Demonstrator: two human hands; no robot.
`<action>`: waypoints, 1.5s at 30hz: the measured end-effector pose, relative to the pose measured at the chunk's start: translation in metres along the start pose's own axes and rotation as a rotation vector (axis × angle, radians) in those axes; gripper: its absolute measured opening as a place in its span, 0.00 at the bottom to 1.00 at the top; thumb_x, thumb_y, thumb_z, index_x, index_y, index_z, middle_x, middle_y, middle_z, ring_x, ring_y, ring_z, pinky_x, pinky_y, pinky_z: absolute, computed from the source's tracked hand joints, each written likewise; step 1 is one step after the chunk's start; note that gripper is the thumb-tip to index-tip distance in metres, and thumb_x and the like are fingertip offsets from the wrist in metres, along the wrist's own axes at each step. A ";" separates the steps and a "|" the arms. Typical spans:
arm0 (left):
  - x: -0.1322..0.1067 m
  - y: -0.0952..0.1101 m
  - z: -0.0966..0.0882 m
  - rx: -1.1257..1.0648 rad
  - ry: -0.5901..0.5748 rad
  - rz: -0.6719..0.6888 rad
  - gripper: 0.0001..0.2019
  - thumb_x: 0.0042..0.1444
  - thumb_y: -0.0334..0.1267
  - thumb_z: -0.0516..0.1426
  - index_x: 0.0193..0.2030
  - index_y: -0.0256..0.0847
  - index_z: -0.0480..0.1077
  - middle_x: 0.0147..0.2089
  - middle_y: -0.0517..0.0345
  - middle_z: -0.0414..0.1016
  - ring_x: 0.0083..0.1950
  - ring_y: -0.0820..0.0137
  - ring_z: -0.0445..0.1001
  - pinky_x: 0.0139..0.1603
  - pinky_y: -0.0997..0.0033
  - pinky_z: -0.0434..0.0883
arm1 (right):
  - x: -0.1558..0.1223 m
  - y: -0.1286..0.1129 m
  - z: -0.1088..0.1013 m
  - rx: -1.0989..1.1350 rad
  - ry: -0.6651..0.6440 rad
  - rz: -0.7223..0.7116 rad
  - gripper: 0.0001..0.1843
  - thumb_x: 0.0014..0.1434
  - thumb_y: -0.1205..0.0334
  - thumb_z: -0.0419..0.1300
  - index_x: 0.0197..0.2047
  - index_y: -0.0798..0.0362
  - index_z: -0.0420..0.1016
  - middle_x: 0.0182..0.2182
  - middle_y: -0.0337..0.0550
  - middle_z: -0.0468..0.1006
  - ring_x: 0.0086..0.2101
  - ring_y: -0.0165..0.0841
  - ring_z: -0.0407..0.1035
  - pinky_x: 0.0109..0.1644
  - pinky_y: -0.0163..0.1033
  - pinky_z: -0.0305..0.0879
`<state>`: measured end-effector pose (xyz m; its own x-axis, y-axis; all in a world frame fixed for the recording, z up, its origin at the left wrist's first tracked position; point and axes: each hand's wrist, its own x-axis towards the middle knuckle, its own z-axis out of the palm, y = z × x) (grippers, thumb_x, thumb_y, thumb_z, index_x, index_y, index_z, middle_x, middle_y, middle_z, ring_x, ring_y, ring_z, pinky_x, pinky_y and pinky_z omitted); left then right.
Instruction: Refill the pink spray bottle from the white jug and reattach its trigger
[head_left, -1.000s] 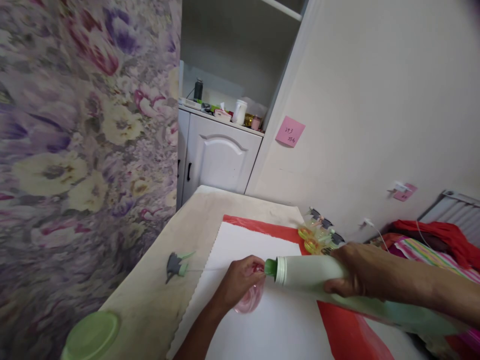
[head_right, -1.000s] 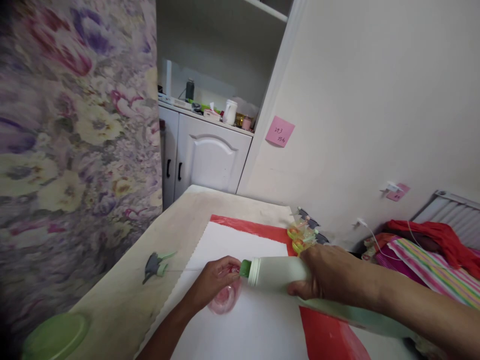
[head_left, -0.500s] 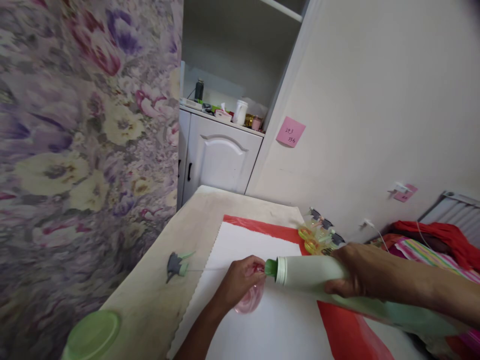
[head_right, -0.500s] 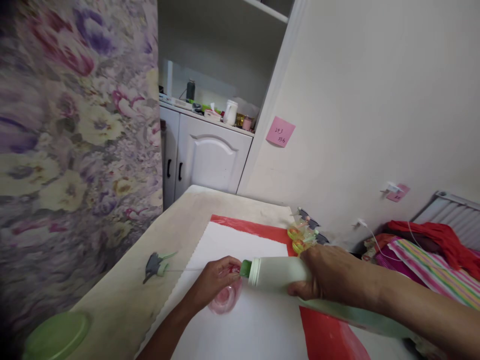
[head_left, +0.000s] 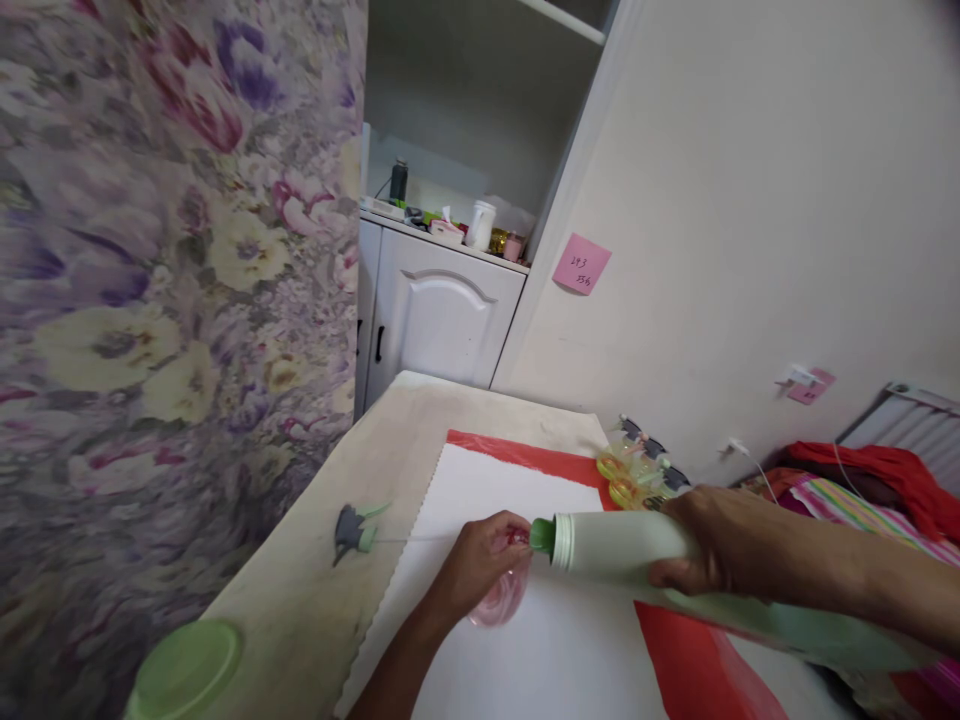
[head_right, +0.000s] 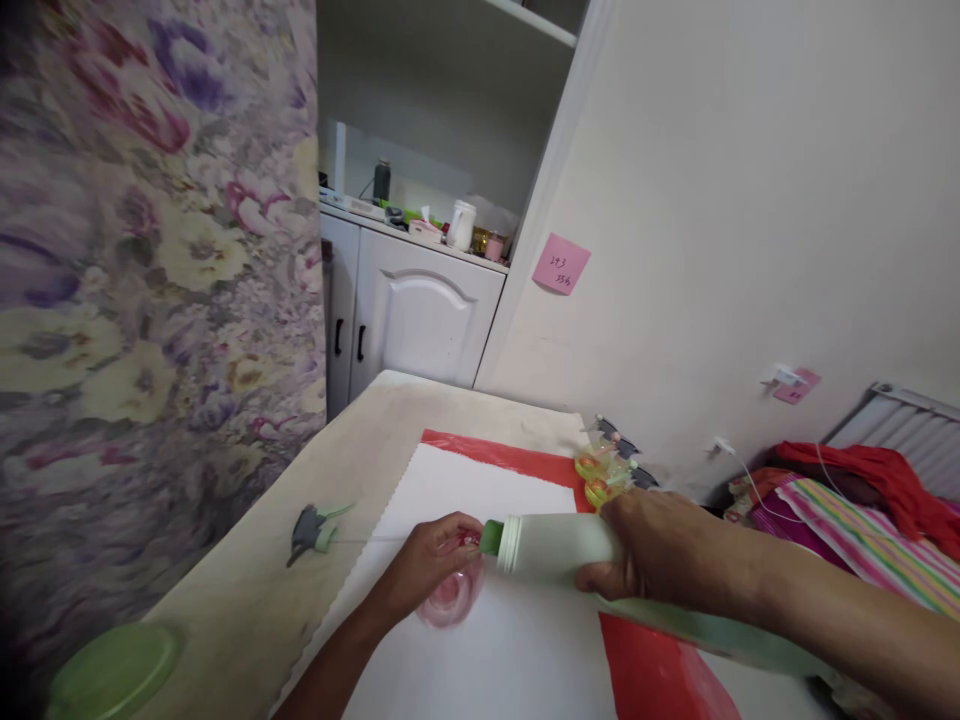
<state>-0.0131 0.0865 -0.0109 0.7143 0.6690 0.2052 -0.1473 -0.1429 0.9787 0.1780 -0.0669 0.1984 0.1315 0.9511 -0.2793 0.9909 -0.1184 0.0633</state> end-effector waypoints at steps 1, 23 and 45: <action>0.000 0.001 0.000 0.003 0.001 -0.001 0.08 0.52 0.33 0.58 0.39 0.41 0.75 0.37 0.59 0.76 0.41 0.67 0.73 0.43 0.71 0.66 | 0.000 0.000 0.000 -0.003 -0.009 0.003 0.25 0.54 0.36 0.56 0.33 0.51 0.74 0.28 0.46 0.81 0.28 0.38 0.74 0.26 0.36 0.56; 0.000 0.003 0.002 0.005 -0.001 -0.010 0.08 0.51 0.34 0.58 0.39 0.41 0.75 0.37 0.58 0.76 0.42 0.66 0.73 0.43 0.70 0.67 | 0.002 0.004 0.002 -0.014 -0.006 -0.027 0.26 0.54 0.35 0.55 0.33 0.52 0.74 0.27 0.46 0.80 0.27 0.37 0.74 0.27 0.36 0.57; 0.001 0.006 0.002 0.006 0.002 -0.017 0.08 0.51 0.36 0.59 0.38 0.40 0.75 0.35 0.58 0.76 0.40 0.65 0.73 0.42 0.69 0.67 | 0.002 0.001 -0.002 -0.030 -0.003 -0.031 0.25 0.56 0.37 0.55 0.34 0.53 0.75 0.27 0.46 0.80 0.27 0.38 0.74 0.27 0.37 0.56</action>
<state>-0.0121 0.0845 -0.0046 0.7156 0.6726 0.1885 -0.1308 -0.1361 0.9820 0.1792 -0.0647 0.1995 0.1005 0.9533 -0.2848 0.9933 -0.0797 0.0835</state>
